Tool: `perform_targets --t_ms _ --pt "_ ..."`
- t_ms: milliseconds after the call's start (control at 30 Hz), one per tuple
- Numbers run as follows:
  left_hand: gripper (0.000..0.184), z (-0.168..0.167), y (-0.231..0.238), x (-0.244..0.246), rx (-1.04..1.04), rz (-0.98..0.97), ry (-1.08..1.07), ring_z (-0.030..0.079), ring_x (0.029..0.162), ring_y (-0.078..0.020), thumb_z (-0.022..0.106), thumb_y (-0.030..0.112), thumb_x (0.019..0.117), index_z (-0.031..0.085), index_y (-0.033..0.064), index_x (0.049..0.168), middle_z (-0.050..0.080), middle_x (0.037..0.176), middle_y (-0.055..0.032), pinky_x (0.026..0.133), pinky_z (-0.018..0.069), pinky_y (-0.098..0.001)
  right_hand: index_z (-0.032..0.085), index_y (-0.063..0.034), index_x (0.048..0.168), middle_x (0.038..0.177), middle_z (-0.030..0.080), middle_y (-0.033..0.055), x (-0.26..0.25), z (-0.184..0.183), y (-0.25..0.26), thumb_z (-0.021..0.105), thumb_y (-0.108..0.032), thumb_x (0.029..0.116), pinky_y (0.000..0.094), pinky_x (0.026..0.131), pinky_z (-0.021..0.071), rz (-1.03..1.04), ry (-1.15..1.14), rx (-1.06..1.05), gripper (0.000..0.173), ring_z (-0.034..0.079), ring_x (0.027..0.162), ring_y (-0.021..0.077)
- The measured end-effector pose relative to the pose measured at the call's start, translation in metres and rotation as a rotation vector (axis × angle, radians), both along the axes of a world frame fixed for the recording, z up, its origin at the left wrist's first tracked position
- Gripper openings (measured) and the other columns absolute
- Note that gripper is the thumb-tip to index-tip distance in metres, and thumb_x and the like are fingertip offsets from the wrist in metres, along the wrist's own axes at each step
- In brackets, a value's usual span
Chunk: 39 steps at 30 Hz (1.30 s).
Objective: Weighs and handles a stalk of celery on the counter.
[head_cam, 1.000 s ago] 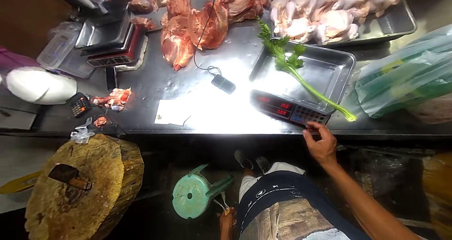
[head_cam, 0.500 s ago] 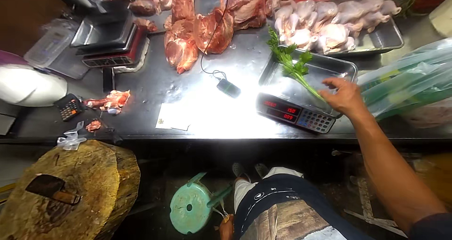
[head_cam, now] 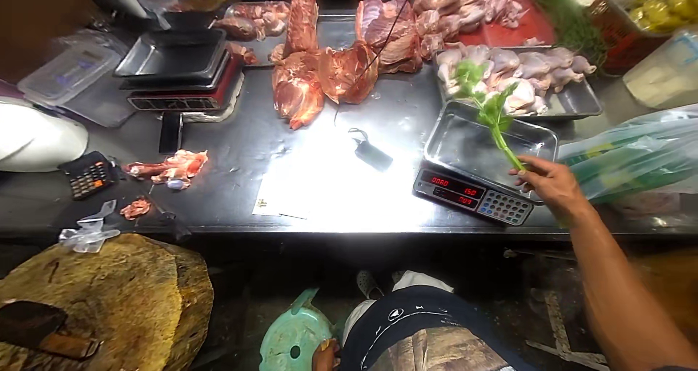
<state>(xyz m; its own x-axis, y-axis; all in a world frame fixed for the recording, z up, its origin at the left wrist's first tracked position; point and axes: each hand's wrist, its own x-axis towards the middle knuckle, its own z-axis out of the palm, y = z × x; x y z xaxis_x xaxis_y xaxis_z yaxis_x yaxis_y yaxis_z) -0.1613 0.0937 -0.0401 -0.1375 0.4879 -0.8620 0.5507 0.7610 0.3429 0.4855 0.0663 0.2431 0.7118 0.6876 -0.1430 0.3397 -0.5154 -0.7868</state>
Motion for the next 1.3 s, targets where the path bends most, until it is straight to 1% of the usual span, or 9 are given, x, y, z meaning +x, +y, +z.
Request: perform_targets --t_ms 67,200,333,500,633,833,967,1133,1300 --pt "0.032 -0.011 0.023 -0.008 -0.001 -0.026 -0.005 0.067 0.08 -0.0237 0.059 0.025 0.1046 0.066 0.0007 0.124 0.072 0.105 -0.0168 0.073 0.0557 -0.0433 0.059 -0.0067 0.141 0.106 0.074 0.0091 -0.024 -0.001 -0.002 0.048 -0.004 0.1057 0.0268 0.063 0.0565 -0.009 0.127 0.194 0.037 0.067 0.071 0.012" --pt "0.033 -0.025 0.066 -0.014 -0.019 -0.081 -0.016 0.07 0.084 -0.0271 0.057 0.026 0.1059 0.064 0.0016 0.127 0.073 0.108 -0.0176 0.075 0.057 -0.0463 0.058 -0.0041 0.14 0.106 0.072 0.0101 -0.081 -0.01 0.003 0.044 -0.003 0.1039 0.0258 0.066 0.0583 -0.043 0.365 0.469 0.038 0.067 0.074 0.0134" --pt "0.032 -0.015 0.089 -0.009 -0.004 -0.075 -0.02 0.069 0.078 -0.0235 0.059 0.026 0.1055 0.064 0.0025 0.127 0.074 0.105 -0.0158 0.069 0.0566 -0.0417 0.058 -0.0032 0.139 0.11 0.071 0.0126 -0.13 -0.021 0.01 0.043 -0.005 0.1021 0.03 0.074 0.06 0.014 0.57 0.566 0.039 0.069 0.083 0.0167" --pt "0.033 -0.01 0.094 -0.008 0.018 -0.109 -0.017 0.065 0.077 -0.0222 0.059 0.025 0.1057 0.064 -0.0007 0.125 0.072 0.106 -0.0175 0.069 0.054 -0.0404 0.06 -0.0014 0.137 0.107 0.072 0.0128 -0.164 -0.029 0.039 0.048 -0.006 0.1013 0.0285 0.075 0.0588 0.138 0.673 0.568 0.038 0.068 0.082 0.0148" --pt "0.032 -0.001 0.085 -0.005 0.016 -0.176 0.013 0.067 0.097 -0.0307 0.059 0.023 0.1052 0.066 -0.0039 0.122 0.07 0.111 -0.022 0.087 0.0537 -0.0497 0.062 -0.003 0.135 0.105 0.073 0.0072 -0.14 0.001 0.043 0.049 -0.008 0.1016 0.0271 0.073 0.0581 0.168 0.456 0.523 0.036 0.067 0.08 0.0113" --pt "0.031 -0.018 0.066 -0.021 0.04 -0.257 0.0 0.064 0.114 -0.0377 0.062 0.02 0.103 0.068 -0.0046 0.122 0.068 0.12 -0.0266 0.1 0.0485 -0.0558 0.06 -0.0061 0.139 0.11 0.072 0.0063 -0.078 0.059 0.017 0.048 -0.004 0.1036 0.0281 0.076 0.0583 0.042 -0.007 0.376 0.037 0.068 0.083 0.0111" --pt "0.033 -0.016 0.064 -0.023 -0.032 -0.272 0.047 0.067 0.104 -0.0354 0.059 0.023 0.1048 0.067 -0.0026 0.124 0.07 0.115 -0.0244 0.092 0.052 -0.0539 0.061 -0.0074 0.138 0.112 0.073 0.0111 -0.039 0.053 0.013 0.049 -0.007 0.1046 0.0336 0.076 0.0571 -0.025 -0.262 0.187 0.035 0.069 0.086 0.0157" --pt "0.035 -0.006 0.071 -0.01 -0.045 -0.121 0.03 0.067 0.079 -0.0232 0.055 0.026 0.1073 0.062 -0.0013 0.129 0.071 0.107 -0.0186 0.073 0.0559 -0.0418 0.063 -0.008 0.138 0.114 0.072 0.0157 -0.002 0.032 0.027 0.048 -0.008 0.1046 0.0462 0.086 0.0554 -0.082 -0.336 0.093 0.036 0.069 0.091 0.0253" --pt "0.028 0.018 0.089 0.032 0.192 -0.028 -0.106 0.065 0.07 -0.0183 0.058 0.016 0.105 0.064 -0.0037 0.124 0.073 0.102 -0.0164 0.062 0.0544 -0.035 0.062 -0.007 0.138 0.113 0.073 0.0118 -0.025 0.037 0.038 0.051 -0.008 0.1032 0.0374 0.079 0.0583 -0.049 -0.236 0.248 0.037 0.07 0.088 0.0186"
